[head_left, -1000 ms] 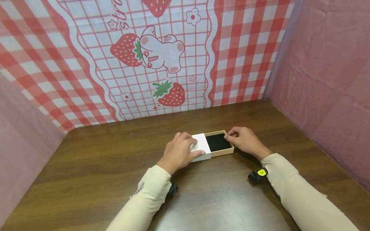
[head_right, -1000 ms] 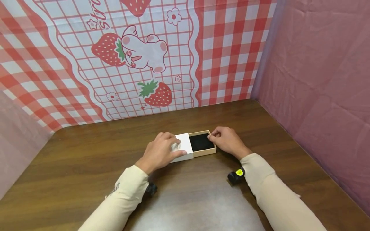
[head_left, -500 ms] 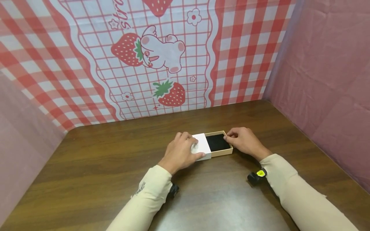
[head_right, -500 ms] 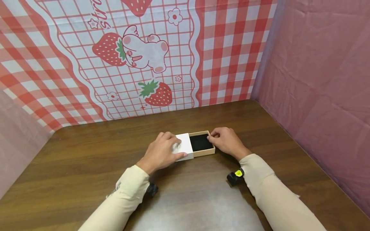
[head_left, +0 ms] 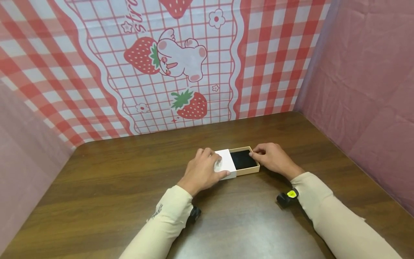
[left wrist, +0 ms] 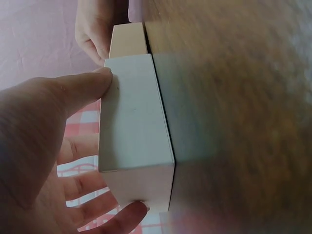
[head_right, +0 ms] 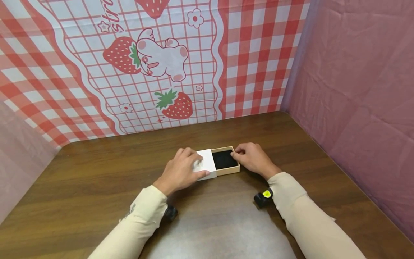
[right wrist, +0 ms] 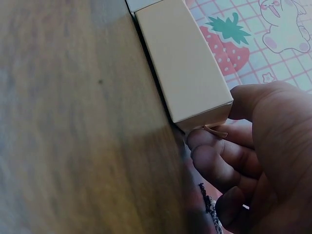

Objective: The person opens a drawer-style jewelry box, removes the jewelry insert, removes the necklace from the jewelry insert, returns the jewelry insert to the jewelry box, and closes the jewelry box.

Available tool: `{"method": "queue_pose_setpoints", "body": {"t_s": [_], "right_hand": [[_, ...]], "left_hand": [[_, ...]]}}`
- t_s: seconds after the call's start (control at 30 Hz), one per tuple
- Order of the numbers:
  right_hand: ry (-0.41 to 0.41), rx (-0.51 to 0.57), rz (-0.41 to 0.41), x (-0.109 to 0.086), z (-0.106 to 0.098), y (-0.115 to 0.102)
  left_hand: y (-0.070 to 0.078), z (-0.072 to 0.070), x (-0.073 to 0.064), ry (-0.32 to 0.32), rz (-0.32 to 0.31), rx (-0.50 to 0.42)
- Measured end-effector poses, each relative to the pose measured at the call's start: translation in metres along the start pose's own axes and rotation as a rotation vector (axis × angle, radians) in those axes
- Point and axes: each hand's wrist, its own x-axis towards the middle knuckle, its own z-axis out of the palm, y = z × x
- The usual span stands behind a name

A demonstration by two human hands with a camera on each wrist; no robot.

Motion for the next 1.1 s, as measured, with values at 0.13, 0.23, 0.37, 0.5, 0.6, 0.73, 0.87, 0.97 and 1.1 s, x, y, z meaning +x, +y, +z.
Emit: {"method": "queue_pose_setpoints", "body": {"t_s": [0.13, 0.23, 0.37, 0.5, 0.6, 0.73, 0.87, 0.97, 1.1], "right_hand": [[-0.003, 0.006, -0.004, -0.0007, -0.0002, 0.0000], [-0.005, 0.005, -0.011, -0.0004, 0.0001, -0.0007], [-0.007, -0.003, -0.017, 0.0001, 0.0007, -0.0010], [-0.009, -0.003, -0.015, 0.0001, 0.0010, -0.0014], [-0.014, -0.001, -0.013, -0.0001, 0.0015, -0.0017], [-0.021, 0.004, -0.012, -0.0001, 0.0022, -0.0013], [-0.025, 0.003, -0.013, 0.0000, 0.0028, -0.0016], [-0.033, 0.003, -0.017, -0.0005, 0.0032, -0.0027], [-0.039, 0.008, -0.013, -0.0003, 0.0035, -0.0028]], "left_hand": [[0.0005, 0.0005, 0.0002, 0.002, -0.001, -0.001], [0.0004, 0.0006, 0.0000, 0.004, -0.002, -0.002], [0.0003, 0.0005, 0.0001, 0.007, -0.001, 0.001], [0.0002, 0.0004, 0.0006, 0.006, -0.004, 0.001], [0.0002, 0.0006, 0.0005, -0.001, -0.008, 0.003], [0.0005, 0.0012, 0.0004, -0.007, -0.014, 0.007], [0.0004, 0.0011, 0.0006, -0.002, -0.017, 0.004], [0.0005, 0.0005, 0.0007, 0.001, -0.022, -0.006], [0.0007, 0.0002, 0.0007, -0.001, -0.039, -0.035]]}}
